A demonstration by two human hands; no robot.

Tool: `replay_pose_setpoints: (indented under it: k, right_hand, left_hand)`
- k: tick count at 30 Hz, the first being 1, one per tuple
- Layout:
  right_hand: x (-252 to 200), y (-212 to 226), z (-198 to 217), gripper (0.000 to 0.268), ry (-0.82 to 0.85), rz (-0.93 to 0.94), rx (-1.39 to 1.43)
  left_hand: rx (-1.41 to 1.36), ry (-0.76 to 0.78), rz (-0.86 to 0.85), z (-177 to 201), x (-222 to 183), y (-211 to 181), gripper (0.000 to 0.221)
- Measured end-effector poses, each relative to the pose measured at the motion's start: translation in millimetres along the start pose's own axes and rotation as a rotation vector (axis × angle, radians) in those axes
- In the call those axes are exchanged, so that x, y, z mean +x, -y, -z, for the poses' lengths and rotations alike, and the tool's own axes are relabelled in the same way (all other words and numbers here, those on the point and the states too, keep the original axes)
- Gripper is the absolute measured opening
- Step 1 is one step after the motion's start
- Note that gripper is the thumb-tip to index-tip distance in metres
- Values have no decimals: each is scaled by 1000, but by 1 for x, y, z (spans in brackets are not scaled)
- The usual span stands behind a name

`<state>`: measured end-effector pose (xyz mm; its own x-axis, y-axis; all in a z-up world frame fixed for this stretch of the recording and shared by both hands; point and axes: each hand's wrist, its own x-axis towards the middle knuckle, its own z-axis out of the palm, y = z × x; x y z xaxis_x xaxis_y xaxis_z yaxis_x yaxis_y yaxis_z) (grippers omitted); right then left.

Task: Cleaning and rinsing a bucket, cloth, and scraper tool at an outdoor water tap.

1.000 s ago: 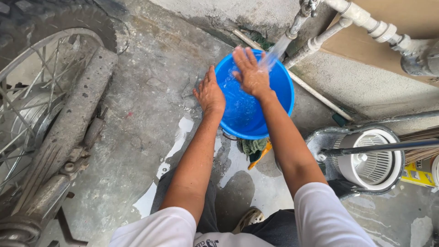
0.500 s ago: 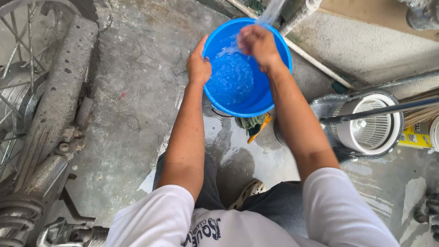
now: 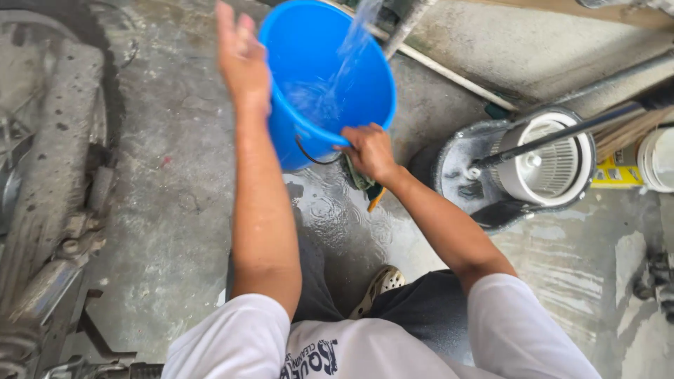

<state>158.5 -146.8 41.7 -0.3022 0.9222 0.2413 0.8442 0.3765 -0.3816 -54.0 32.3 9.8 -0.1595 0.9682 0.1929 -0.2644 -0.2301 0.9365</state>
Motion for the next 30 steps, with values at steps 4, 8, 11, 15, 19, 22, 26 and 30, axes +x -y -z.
replay_pose_setpoints:
  k: [4, 8, 11, 15, 19, 22, 26, 30]
  right_hand:
    - [26, 2, -9, 24, -61, -321, 267]
    - [35, -19, -35, 28, -357, -428, 995]
    - [36, -19, -44, 30, -443, -471, 1190]
    - [39, -27, -61, 28, -432, -584, 1358]
    - [40, -32, -81, 27, -417, -630, 1431]
    - [41, -31, -91, 27, -417, -683, 1476]
    - [50, -31, -101, 22, -462, -717, 1612]
    - [60, -44, -111, 20, -469, -644, 1685]
  left_hand:
    - [-288, -3, -21, 25, 4, -35, 77]
    - [7, -104, 110, 26, -3, -30, 74]
    - [245, -88, 1, 5, -10, -36, 71]
    - [494, -36, -188, -23, -31, -56, 65]
    - [679, -8, -164, -36, -37, -66, 64]
    - [733, 8, -167, -37, -35, -60, 60]
    - [737, -7, -181, -32, -33, -57, 56]
    - [769, -25, -224, -29, -34, -63, 53]
